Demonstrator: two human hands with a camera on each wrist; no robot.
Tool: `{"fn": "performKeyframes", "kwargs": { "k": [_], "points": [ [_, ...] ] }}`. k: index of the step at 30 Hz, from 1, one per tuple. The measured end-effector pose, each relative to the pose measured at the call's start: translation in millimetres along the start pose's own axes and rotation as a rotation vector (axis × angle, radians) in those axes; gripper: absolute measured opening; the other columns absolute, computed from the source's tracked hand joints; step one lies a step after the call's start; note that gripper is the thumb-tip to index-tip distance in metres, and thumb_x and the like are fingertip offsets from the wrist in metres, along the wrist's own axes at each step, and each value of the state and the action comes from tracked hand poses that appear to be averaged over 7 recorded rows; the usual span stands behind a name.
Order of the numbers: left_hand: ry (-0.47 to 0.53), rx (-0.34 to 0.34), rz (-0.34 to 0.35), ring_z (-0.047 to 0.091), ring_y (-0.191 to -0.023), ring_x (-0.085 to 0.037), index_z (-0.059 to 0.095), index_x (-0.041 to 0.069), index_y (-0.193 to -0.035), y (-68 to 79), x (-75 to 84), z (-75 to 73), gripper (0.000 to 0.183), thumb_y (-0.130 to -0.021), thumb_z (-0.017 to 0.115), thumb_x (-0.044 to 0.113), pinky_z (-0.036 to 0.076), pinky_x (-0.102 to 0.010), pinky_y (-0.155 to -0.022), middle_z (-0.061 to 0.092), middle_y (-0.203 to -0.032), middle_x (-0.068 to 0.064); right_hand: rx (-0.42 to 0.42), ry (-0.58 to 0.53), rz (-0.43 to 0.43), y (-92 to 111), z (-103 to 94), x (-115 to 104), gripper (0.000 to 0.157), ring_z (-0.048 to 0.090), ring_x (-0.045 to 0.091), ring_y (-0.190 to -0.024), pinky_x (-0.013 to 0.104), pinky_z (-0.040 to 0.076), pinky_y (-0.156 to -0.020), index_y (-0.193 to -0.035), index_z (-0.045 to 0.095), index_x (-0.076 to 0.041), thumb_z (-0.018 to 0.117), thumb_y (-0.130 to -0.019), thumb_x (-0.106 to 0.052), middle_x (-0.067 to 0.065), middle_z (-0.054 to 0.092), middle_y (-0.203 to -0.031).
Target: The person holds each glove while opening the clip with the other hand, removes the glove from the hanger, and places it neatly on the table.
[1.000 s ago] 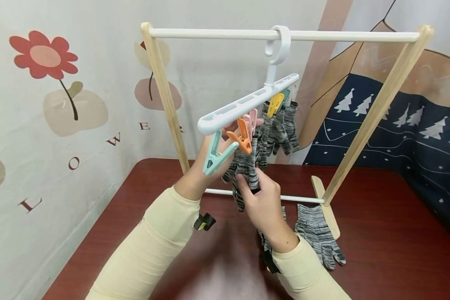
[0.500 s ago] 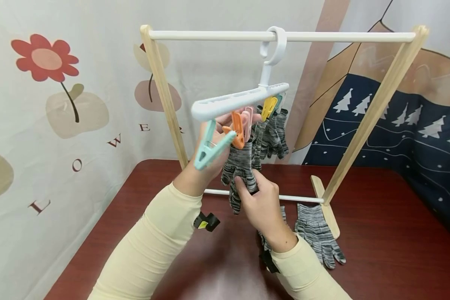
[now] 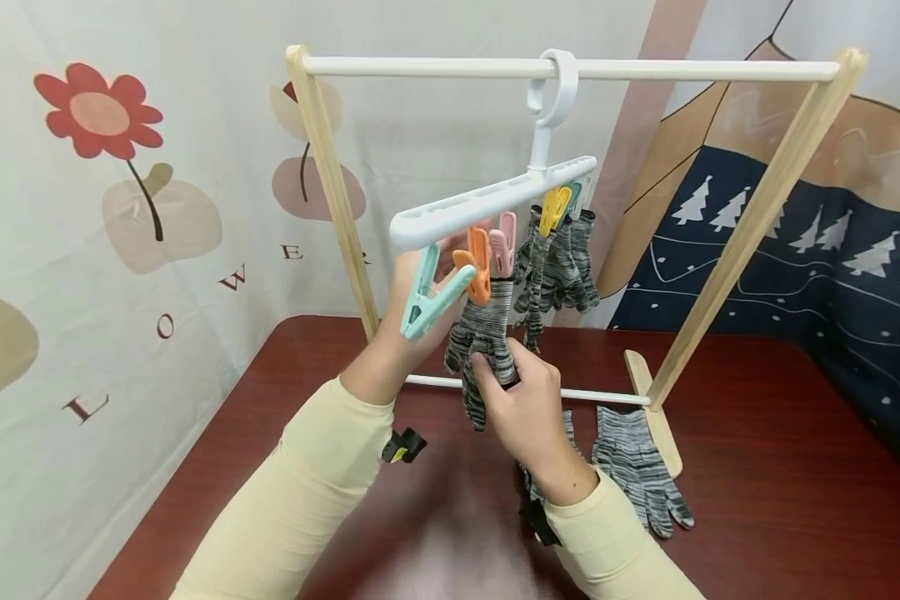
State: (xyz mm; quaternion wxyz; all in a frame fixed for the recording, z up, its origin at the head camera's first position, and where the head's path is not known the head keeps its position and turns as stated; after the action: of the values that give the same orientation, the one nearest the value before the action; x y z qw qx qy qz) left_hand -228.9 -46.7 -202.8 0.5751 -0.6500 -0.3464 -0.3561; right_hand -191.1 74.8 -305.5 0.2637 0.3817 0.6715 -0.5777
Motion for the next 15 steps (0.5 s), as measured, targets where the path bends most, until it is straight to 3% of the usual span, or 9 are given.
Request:
{"fn": "performKeyframes", "kwargs": {
  "k": [1, 3, 4, 6, 9, 12, 15],
  "points": [
    [-0.132, 0.04, 0.058, 0.068, -0.109, -0.015, 0.056, -0.01, -0.132, 4.3, -0.7, -5.1, 0.034, -0.099, 0.057, 0.001, 0.052, -0.025, -0.097, 0.067, -0.123, -0.02, 0.005, 0.001, -0.004, -0.5, -0.5, 0.1, 0.006, 0.052, 0.01, -0.056, 0.025, 0.046, -0.052, -0.091, 0.068, -0.01, 0.069, -0.094, -0.015, 0.0, 0.062, -0.067],
    [-0.263, 0.118, 0.135, 0.068, -0.109, -0.021, 0.061, -0.006, -0.128, 13.5, -4.3, -16.2, 0.033, -0.097, 0.063, 0.004, 0.053, -0.028, -0.096, 0.069, -0.122, -0.02, 0.019, 0.008, -0.017, -1.9, -1.9, 0.0, 0.005, 0.052, 0.01, -0.057, 0.025, 0.045, -0.052, -0.09, 0.068, -0.01, 0.07, -0.093, -0.014, 0.001, 0.061, -0.067],
    [-0.298, 0.177, 0.165, 0.069, -0.106, -0.022, 0.064, -0.005, -0.125, 18.3, -7.6, -22.8, 0.031, -0.096, 0.063, 0.005, 0.055, -0.028, -0.091, 0.071, -0.119, -0.017, 0.026, 0.012, -0.023, -2.6, -2.7, -0.3, 0.005, 0.052, 0.01, -0.058, 0.025, 0.045, -0.053, -0.09, 0.068, -0.01, 0.07, -0.093, -0.013, 0.001, 0.061, -0.067],
    [-0.269, 0.314, 0.197, 0.068, -0.096, -0.018, 0.068, -0.002, -0.119, 26.7, -17.8, -36.8, 0.025, -0.096, 0.065, 0.007, 0.055, -0.025, -0.083, 0.073, -0.11, -0.013, 0.037, 0.02, -0.034, -3.7, -4.1, -1.1, 0.004, 0.052, 0.011, -0.06, 0.025, 0.046, -0.055, -0.09, 0.069, -0.009, 0.07, -0.092, -0.012, 0.001, 0.062, -0.069],
    [-0.333, 0.537, 0.249, 0.061, -0.092, -0.011, 0.07, 0.002, -0.114, 40.9, -35.3, -57.7, 0.022, -0.094, 0.066, 0.01, 0.046, -0.019, -0.078, 0.071, -0.107, -0.006, 0.039, 0.024, -0.037, -4.6, -4.7, -2.2, 0.003, 0.056, 0.01, -0.064, 0.025, 0.048, -0.06, -0.091, 0.069, -0.01, 0.07, -0.092, -0.012, 0.002, 0.065, -0.073],
    [-0.449, 0.693, 0.247, 0.053, -0.107, -0.011, 0.067, 0.008, -0.119, 52.6, -52.6, -73.3, 0.027, -0.093, 0.067, 0.015, 0.035, -0.027, -0.093, 0.065, -0.115, -0.004, 0.034, 0.023, -0.03, -3.8, -3.9, -1.7, 0.003, 0.059, 0.01, -0.068, 0.025, 0.05, -0.063, -0.092, 0.07, -0.01, 0.071, -0.092, -0.013, 0.001, 0.068, -0.076],
    [-0.515, 0.75, 0.14, 0.043, -0.126, -0.014, 0.057, 0.013, -0.132, 59.4, -69.8, -85.6, 0.043, -0.091, 0.069, 0.018, 0.024, -0.039, -0.106, 0.057, -0.13, -0.003, 0.031, 0.019, -0.016, -2.0, -2.7, 0.2, 0.004, 0.058, 0.01, -0.069, 0.025, 0.051, -0.064, -0.092, 0.07, -0.01, 0.071, -0.091, -0.014, 0.001, 0.068, -0.075]
  ]
}}
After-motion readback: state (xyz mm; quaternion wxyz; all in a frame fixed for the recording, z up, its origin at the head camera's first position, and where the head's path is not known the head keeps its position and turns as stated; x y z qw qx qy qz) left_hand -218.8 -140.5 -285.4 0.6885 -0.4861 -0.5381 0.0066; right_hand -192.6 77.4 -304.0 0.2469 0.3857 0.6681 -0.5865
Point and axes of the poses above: each hand's wrist, its own y-axis away from the middle knuckle, its own z-axis out of the palm, x = y × z, the point moved 4 cm from there along -y, towards the middle knuckle
